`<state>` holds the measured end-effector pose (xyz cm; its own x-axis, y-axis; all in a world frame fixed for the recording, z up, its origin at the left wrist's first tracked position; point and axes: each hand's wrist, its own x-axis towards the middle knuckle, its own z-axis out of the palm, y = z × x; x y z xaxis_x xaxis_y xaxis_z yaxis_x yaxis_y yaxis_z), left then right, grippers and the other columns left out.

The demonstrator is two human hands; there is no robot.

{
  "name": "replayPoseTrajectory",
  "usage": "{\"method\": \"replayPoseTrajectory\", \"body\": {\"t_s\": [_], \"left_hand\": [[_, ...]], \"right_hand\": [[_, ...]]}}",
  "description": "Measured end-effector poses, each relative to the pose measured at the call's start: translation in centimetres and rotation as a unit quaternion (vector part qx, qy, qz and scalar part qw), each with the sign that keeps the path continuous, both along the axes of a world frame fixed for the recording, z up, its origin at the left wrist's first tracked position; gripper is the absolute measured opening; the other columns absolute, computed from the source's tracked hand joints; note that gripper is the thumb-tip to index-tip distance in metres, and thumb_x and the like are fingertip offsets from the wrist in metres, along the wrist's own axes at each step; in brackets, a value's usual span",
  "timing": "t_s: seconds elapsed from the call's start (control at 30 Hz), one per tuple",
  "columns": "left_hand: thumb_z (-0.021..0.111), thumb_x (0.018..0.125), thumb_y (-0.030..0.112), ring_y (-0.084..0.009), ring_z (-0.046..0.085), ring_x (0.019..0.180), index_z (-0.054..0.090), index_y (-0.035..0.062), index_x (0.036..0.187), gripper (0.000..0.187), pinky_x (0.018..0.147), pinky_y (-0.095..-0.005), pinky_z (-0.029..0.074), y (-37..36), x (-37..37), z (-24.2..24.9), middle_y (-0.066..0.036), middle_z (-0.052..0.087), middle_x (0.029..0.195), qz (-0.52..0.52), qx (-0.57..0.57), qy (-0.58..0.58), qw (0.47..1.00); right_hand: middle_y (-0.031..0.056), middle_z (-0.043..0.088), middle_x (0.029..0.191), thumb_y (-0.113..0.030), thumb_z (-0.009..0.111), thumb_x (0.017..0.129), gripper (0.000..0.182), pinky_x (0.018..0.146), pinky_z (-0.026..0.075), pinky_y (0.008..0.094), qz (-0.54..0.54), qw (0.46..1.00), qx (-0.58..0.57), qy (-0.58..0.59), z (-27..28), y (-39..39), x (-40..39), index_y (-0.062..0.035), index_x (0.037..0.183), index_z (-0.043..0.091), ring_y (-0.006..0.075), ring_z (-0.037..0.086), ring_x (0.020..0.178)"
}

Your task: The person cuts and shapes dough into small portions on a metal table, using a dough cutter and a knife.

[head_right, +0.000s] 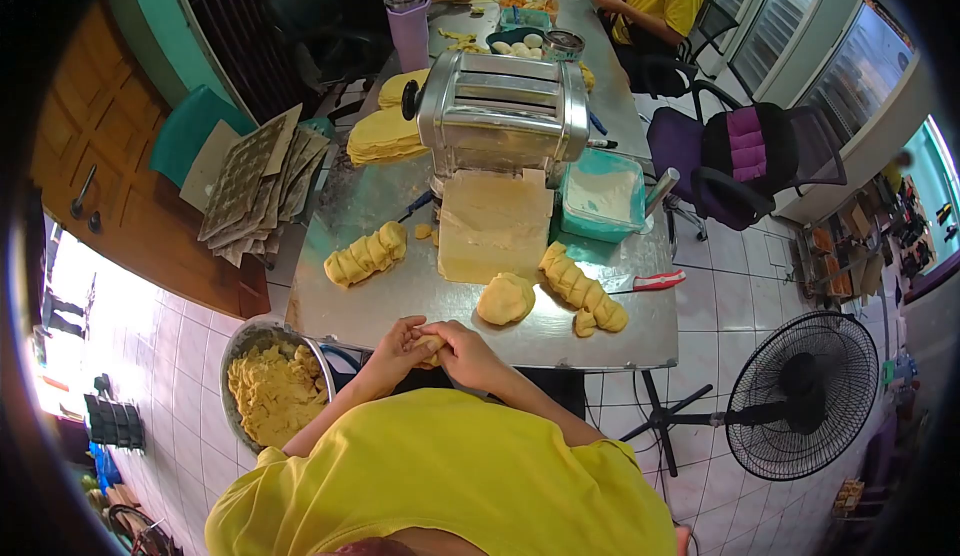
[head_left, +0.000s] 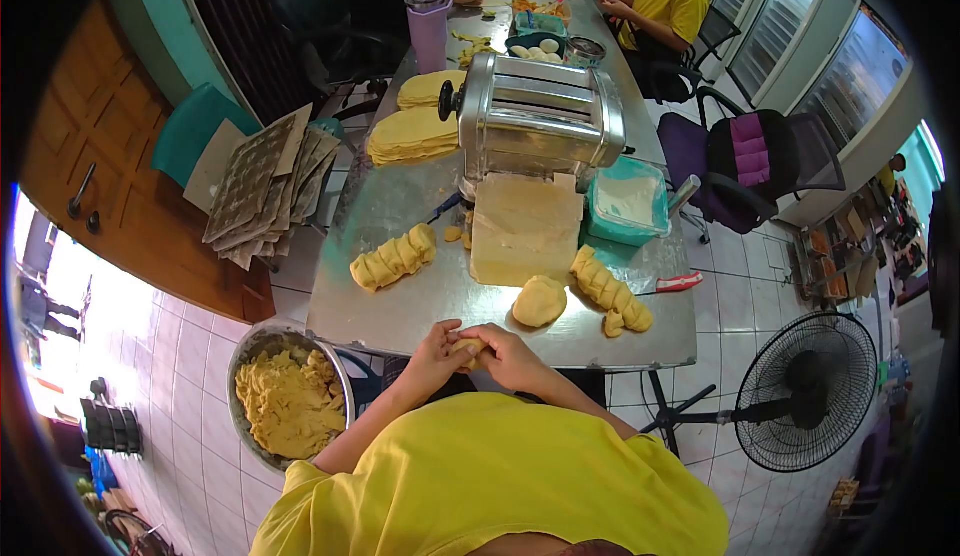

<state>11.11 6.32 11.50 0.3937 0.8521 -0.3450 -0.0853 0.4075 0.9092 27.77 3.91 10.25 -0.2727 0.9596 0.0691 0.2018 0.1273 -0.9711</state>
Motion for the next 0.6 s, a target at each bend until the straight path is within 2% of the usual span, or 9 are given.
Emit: {"method": "replayPoseTrajectory", "body": {"t_s": [0.07, 0.1, 0.13, 0.2, 0.27, 0.3, 0.37, 0.53, 0.6], "left_hand": [[0.057, 0.092, 0.014, -0.0127, 0.062, 0.073, 0.052, -0.0018, 0.115, 0.029, 0.064, -0.0250, 0.052, 0.6, -0.7, -1.3, -0.007, 0.061, 0.093, -0.122, 0.068, 0.075, 0.987], [0.057, 0.092, 0.014, -0.0127, 0.062, 0.073, 0.052, -0.0018, 0.115, 0.029, 0.064, -0.0250, 0.052, 0.7, -0.8, -1.2, -0.007, 0.061, 0.093, -0.122, 0.067, 0.074, 0.987], [0.055, 0.092, 0.012, -0.0105, 0.059, 0.072, 0.053, -0.0017, 0.115, 0.027, 0.063, -0.0224, 0.049, 0.7, -0.9, -0.9, -0.006, 0.062, 0.093, -0.132, 0.088, 0.138, 0.978], [0.053, 0.093, 0.011, -0.0083, 0.057, 0.071, 0.054, -0.0016, 0.116, 0.027, 0.063, -0.0197, 0.047, 0.8, -0.8, 0.0, -0.006, 0.062, 0.092, -0.142, 0.110, 0.203, 0.963], [0.050, 0.092, 0.009, -0.0097, 0.058, 0.074, 0.053, -0.0011, 0.116, 0.027, 0.063, -0.0206, 0.048, 0.9, -0.5, 0.8, -0.005, 0.062, 0.091, -0.099, 0.017, 0.141, 0.985], [0.050, 0.092, 0.009, -0.0097, 0.058, 0.074, 0.053, -0.0011, 0.116, 0.027, 0.063, -0.0206, 0.048, 0.8, -0.5, 0.8, -0.005, 0.062, 0.091, -0.100, 0.017, 0.142, 0.985], [0.050, 0.092, 0.009, -0.0117, 0.061, 0.075, 0.053, 0.0000, 0.117, 0.027, 0.065, -0.0225, 0.051, 0.8, -0.4, 0.8, -0.006, 0.062, 0.094, -0.077, -0.024, 0.035, 0.996], [0.050, 0.092, 0.012, -0.0139, 0.061, 0.086, 0.050, 0.0018, 0.120, 0.029, 0.075, -0.0275, 0.053, 1.3, -1.0, 2.3, -0.008, 0.060, 0.102, -0.077, -0.133, -0.082, 0.985], [0.051, 0.093, 0.013, -0.0139, 0.060, 0.090, 0.048, 0.0020, 0.121, 0.030, 0.079, -0.0287, 0.053, 1.3, -1.2, 2.7, -0.008, 0.059, 0.106, -0.089, -0.167, -0.127, 0.974]], "right_hand": [[0.0150, 0.056, 0.106, -0.003, 0.060, 0.083, 0.041, 0.076, 0.048, 0.0291, 0.002, 0.998, 0.044, -0.037, 0.3, -0.3, 0.0, -0.0030, 0.123, 0.051, 0.0218, 0.059, 0.087], [0.0163, 0.053, 0.111, -0.005, 0.062, 0.083, 0.046, 0.079, 0.048, 0.0312, 0.030, 0.998, 0.001, -0.053, 2.2, -0.6, 0.0, -0.0040, 0.127, 0.048, 0.0241, 0.058, 0.092], [0.0177, 0.050, 0.116, -0.007, 0.064, 0.082, 0.052, 0.082, 0.048, 0.0334, 0.058, 0.995, -0.042, -0.070, 3.3, -0.8, 0.0, -0.0050, 0.131, 0.045, 0.0265, 0.057, 0.096], [0.0176, 0.050, 0.116, -0.008, 0.065, 0.082, 0.054, 0.084, 0.047, 0.0344, 0.044, 0.997, -0.043, -0.056, 3.6, -1.0, -0.2, -0.0054, 0.132, 0.044, 0.0275, 0.057, 0.097], [0.0176, 0.049, 0.116, -0.009, 0.066, 0.082, 0.057, 0.085, 0.047, 0.0354, 0.030, 0.998, -0.043, -0.042, 3.6, -0.9, -0.2, -0.0058, 0.133, 0.042, 0.0286, 0.057, 0.098], [0.0172, 0.050, 0.116, -0.009, 0.067, 0.082, 0.056, 0.084, 0.047, 0.0356, 0.030, 0.997, 0.008, -0.066, 3.4, -0.8, 0.0, -0.0055, 0.132, 0.043, 0.0298, 0.057, 0.097], [0.0168, 0.050, 0.115, -0.010, 0.067, 0.082, 0.054, 0.084, 0.048, 0.0357, 0.030, 0.994, 0.059, -0.090, 2.9, -0.7, 0.1, -0.0053, 0.131, 0.045, 0.0311, 0.057, 0.096], [0.0151, 0.055, 0.104, -0.007, 0.064, 0.084, 0.034, 0.075, 0.049, 0.0360, -0.021, 0.987, 0.141, -0.080, 2.4, -0.5, 0.3, -0.0032, 0.117, 0.056, 0.0311, 0.059, 0.088], [0.0147, 0.056, 0.099, -0.007, 0.064, 0.084, 0.030, 0.073, 0.048, 0.0355, -0.021, 0.990, 0.117, -0.070, 2.5, -0.4, 0.6, -0.0027, 0.113, 0.057, 0.0306, 0.059, 0.086]]}}
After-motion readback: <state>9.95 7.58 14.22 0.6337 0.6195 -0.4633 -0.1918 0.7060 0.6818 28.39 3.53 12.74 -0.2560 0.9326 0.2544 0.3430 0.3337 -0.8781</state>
